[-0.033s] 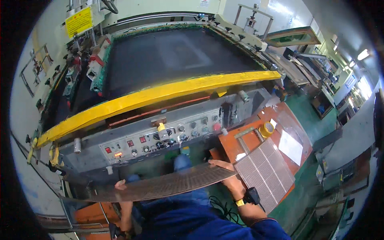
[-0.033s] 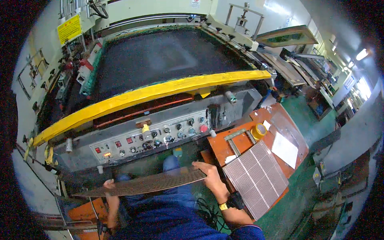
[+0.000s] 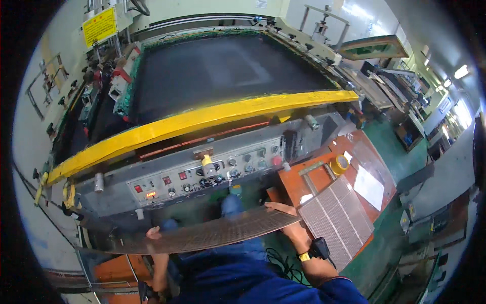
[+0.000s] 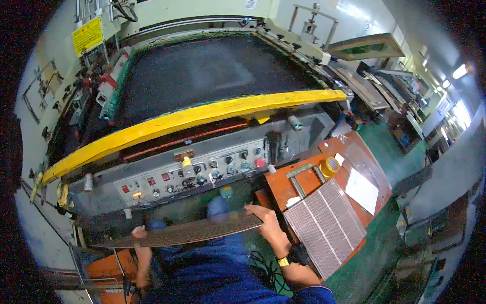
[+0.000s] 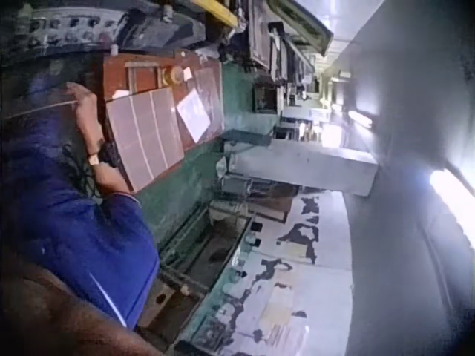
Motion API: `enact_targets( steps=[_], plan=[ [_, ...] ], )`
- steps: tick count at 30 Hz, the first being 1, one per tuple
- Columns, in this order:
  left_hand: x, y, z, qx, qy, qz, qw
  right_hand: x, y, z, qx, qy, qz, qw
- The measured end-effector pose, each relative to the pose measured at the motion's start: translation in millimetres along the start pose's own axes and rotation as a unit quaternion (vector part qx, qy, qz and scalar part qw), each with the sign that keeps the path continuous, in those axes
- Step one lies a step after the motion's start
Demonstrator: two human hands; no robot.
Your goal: Operating a screen printing machine to print patterns onto panels and placing them in a drying rack.
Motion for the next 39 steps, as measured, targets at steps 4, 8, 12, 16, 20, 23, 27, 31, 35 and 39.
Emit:
enact_targets(
  steps=[4,8,12,16,20,23,27,31,35,39],
  plan=[
    [-36,16,5,0.088,-0.247,-0.023,0.965,36,-31,15,-0.001,-0.037,0.043,0.998],
    [-5,0,-26,0.055,-0.133,0.006,0.99,41,-37,15,0.015,0.041,-0.008,0.999],
    [-39,22,-21,-0.002,-0.125,-0.07,0.99,70,-57,41,-0.01,0.08,0.031,0.996],
    [-64,54,-26,-0.037,-0.148,-0.115,0.981,84,-64,53,-0.022,0.101,0.057,0.993],
    [-81,69,-23,-0.108,-0.143,-0.143,0.973,86,-65,54,-0.01,0.131,0.066,0.989],
    [-88,55,-42,-0.102,-0.119,-0.139,0.978,86,-66,48,0.036,0.164,0.075,0.983],
    [-96,61,-25,-0.09,-0.237,-0.104,0.962,96,-60,-11,0.062,-0.059,0.056,0.995],
    [-98,54,-21,-0.11,-0.117,-0.146,0.976,84,-61,15,-0.011,-0.028,0.024,0.999],
    [-72,21,-34,-0.163,-0.078,-0.069,0.981,70,-43,3,0.051,0.045,-0.001,0.998],
    [-73,19,-52,-0.065,-0.083,-0.107,0.989,73,-21,-7,0.049,0.06,0.021,0.997]
  ],
)
Point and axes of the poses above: each hand's wrist, its own y-axis away from the middle knuckle, its own x-axis out of the palm, z = x × y, the point moved 9 cm from there along -y, towards the middle knuckle, and after that the axes turned 2 degrees about z, right-handed, at the moved point
